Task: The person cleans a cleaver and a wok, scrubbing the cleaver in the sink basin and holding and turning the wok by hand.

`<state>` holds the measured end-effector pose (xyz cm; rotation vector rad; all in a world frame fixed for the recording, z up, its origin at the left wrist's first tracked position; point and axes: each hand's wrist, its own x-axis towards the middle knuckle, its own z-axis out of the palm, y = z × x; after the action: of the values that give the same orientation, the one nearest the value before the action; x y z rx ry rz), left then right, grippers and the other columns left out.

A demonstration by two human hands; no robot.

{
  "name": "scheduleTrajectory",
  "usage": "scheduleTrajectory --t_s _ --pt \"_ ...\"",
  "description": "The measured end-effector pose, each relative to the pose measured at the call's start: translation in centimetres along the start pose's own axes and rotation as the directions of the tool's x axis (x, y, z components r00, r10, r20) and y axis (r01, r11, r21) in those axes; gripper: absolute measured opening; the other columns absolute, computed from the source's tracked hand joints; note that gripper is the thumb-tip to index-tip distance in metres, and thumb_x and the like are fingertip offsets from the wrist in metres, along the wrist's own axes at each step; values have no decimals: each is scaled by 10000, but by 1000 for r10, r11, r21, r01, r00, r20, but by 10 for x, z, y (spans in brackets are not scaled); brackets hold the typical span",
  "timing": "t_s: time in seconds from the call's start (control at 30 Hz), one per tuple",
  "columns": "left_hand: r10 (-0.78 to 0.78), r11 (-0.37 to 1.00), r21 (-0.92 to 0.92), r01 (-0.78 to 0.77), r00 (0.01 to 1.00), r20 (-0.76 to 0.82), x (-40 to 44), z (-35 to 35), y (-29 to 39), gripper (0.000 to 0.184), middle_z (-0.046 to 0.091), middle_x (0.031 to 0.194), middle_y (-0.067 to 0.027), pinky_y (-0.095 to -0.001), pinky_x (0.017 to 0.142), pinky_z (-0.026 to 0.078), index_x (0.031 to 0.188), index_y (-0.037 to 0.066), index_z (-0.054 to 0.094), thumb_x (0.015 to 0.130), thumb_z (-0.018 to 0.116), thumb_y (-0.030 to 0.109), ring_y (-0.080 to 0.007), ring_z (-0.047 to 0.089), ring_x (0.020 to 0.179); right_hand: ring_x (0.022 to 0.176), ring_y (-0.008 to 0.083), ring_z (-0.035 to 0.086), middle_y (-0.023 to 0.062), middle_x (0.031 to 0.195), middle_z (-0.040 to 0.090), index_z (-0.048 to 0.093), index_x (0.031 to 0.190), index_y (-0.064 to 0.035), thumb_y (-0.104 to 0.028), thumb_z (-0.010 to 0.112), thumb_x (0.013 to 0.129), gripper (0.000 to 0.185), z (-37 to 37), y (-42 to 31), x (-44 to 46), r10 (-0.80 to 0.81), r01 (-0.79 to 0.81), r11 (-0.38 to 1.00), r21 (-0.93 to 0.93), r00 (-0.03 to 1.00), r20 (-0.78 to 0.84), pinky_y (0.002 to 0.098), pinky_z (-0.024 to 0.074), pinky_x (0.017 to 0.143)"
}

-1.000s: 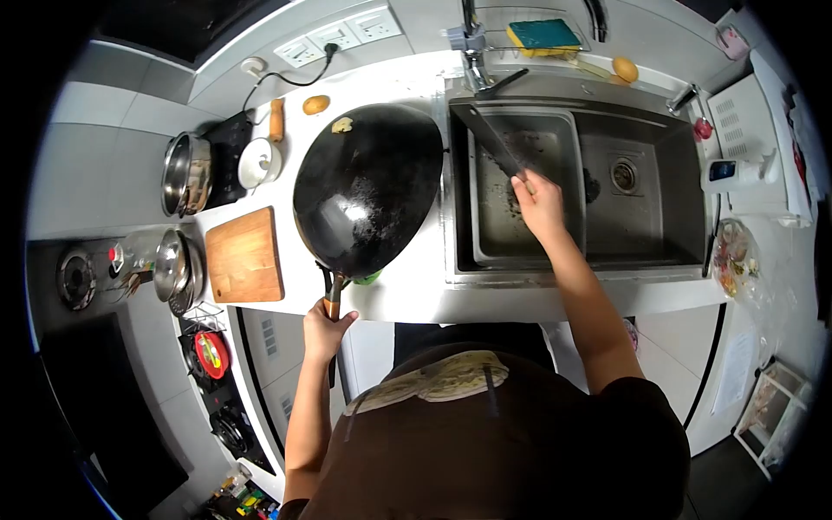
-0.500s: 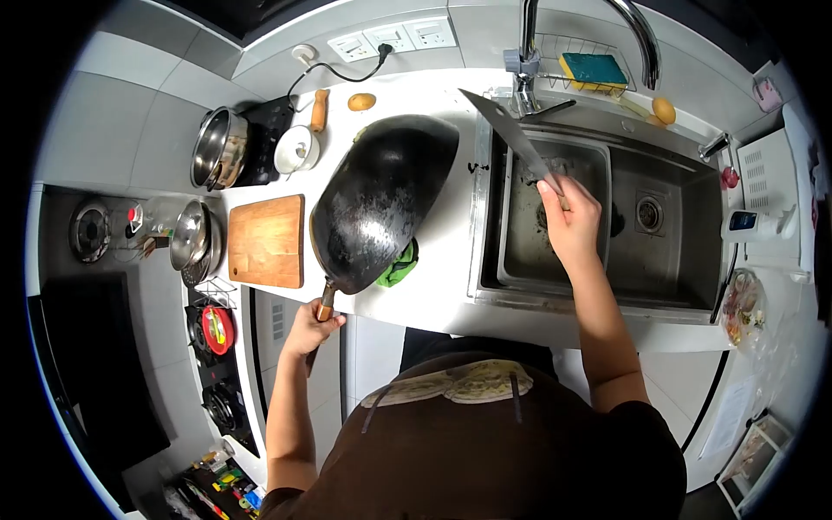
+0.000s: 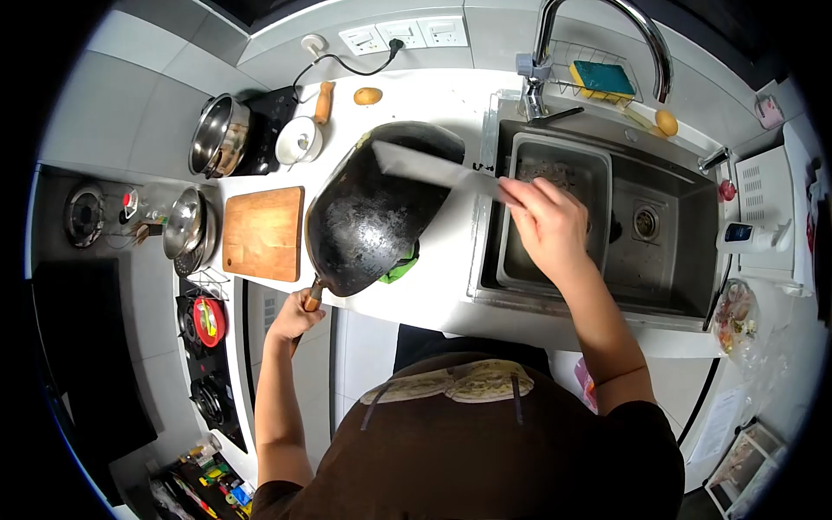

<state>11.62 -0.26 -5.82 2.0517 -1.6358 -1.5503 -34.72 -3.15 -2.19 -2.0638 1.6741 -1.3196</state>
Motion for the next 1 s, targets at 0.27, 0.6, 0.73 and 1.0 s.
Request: scheduleTrajectory --t_s 0.27,0.6,0.73,1.0 --pt "-16 1000 0 16 1000 1 0 -3 4 183 418 666 52 -245 538 350 779 47 511 689 664 3 -71 399 599 612 158 517 15 703 456 645 973 -87 -135 621 766 214 3 -20 1 -411 430 879 -205 902 129 297 383 558" --pt "28 998 54 -29 999 18 1 -8 5 201 426 609 50 -232 456 333 794 69 493 700 651 -12 -55 403 508 554 163 531 21 639 457 570 845 -72 -164 649 748 156 8 -23 3 -388 408 897 -170 911 139 293 401 535" --pt "10 998 64 -12 1000 23 -2 -8 9 208 437 617 42 -234 450 335 806 59 495 698 658 -8 -62 413 507 540 165 540 23 631 475 566 846 -74 -173 650 762 154 12 -23 3 -403 420 889 -182 907 125 294 407 520" --pt "-18 999 30 17 999 28 -4 -5 20 173 443 618 27 -244 459 343 788 31 507 705 658 15 -73 413 507 504 194 609 53 571 579 513 748 -105 -136 656 773 149 13 2 8 -247 260 943 -209 965 87 314 491 477"
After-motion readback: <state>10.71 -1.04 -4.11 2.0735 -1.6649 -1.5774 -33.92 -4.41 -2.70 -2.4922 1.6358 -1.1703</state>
